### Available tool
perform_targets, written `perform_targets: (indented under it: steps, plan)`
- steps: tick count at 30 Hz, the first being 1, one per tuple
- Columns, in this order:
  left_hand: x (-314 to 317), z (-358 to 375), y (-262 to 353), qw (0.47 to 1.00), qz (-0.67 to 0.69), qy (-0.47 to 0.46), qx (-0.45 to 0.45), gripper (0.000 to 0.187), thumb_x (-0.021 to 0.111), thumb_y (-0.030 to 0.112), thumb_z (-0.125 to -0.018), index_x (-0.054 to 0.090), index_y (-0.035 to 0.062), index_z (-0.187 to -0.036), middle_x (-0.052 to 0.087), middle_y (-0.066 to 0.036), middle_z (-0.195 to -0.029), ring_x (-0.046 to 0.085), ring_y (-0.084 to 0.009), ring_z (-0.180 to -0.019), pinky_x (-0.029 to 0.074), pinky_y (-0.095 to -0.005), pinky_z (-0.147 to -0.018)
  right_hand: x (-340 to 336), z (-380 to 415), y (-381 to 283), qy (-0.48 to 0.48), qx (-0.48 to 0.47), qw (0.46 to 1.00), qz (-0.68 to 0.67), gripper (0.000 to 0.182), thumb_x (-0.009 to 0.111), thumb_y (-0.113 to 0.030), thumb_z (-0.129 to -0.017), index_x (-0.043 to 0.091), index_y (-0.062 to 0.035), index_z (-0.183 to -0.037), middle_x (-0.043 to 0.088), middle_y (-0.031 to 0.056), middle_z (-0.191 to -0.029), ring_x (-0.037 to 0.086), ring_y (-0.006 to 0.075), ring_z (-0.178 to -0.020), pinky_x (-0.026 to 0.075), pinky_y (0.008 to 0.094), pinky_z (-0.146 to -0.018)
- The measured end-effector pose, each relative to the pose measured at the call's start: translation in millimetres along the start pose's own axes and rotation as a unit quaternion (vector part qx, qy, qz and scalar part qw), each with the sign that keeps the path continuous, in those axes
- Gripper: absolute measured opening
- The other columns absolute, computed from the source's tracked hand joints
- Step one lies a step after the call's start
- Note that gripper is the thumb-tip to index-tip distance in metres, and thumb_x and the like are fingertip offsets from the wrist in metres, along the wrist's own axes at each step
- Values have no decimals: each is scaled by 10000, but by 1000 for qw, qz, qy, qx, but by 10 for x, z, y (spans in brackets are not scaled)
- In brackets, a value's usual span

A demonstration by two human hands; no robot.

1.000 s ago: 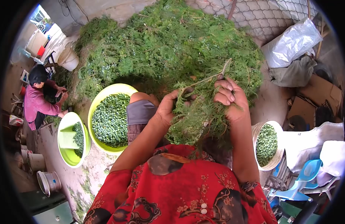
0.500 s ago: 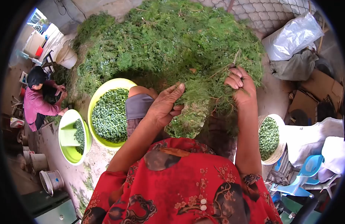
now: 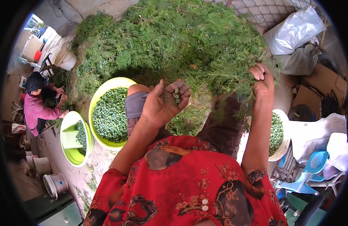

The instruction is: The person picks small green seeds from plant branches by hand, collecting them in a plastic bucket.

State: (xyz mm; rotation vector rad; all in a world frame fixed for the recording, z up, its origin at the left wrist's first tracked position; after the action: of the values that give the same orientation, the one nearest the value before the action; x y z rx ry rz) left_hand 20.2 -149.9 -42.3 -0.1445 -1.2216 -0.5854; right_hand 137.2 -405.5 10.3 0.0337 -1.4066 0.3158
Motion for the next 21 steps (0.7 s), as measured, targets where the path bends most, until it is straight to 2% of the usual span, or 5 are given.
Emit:
perform_targets:
  steps: [1, 4, 10, 14, 21]
  plan:
    - [67, -6, -18, 999, 33, -39, -13, 537, 374, 429, -915, 450, -24, -1193, 471, -188, -1183, 453, -284, -1080, 361, -394, -946, -30, 9, 22, 6, -3, 1000, 7, 330, 326, -118, -921, 313, -97, -592, 211, -17, -465, 219, 111, -406, 241, 238, -431]
    - [217, 44, -28, 997, 64, -50, -17, 483, 409, 332, -905, 444, -63, -1180, 425, -212, -1239, 392, -312, -1176, 278, -423, -1032, -118, 16, 45, 17, 1, 1000, 6, 336, 335, -126, -922, 307, -100, -589, 208, -18, -467, 214, 108, -409, 238, 235, -430]
    - [343, 122, 2, 996, -6, -92, 11, 509, 479, -48, -678, 427, -93, -1182, 446, -230, -1201, 387, -345, -1193, 307, -418, -1036, -169, 36, 124, 34, 3, 999, -3, 328, 347, -134, -923, 310, -105, -598, 211, -20, -473, 207, 106, -420, 234, 235, -432]
    - [354, 276, 175, 996, -25, -85, 32, 575, 468, -114, -621, 417, -98, -1194, 438, -245, -1226, 400, -344, -1195, 319, -395, -1033, -216, 22, 113, 29, -5, 999, 16, 281, 334, -146, -934, 337, -83, -660, 262, -20, -516, 220, 97, -414, 239, 241, -428]
    - [-355, 1109, 1313, 949, -150, -6, 277, 599, 386, -166, -622, 423, -80, -1214, 455, -227, -1235, 408, -321, -1200, 346, -381, -1022, -310, -111, 120, -6, 35, 998, 45, 300, 331, -159, -940, 341, -90, -648, 252, -22, -505, 222, 90, -401, 232, 239, -416]
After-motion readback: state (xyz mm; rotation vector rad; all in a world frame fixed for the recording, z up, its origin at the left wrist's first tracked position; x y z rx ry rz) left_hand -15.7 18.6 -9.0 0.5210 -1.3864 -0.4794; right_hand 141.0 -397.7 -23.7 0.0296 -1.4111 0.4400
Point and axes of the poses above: each hand's wrist, its own z-axis away from the middle knuckle, its own x-axis out of the palm, y = z × x, the point moved 7 cm from there along -z, towards the middle knuckle
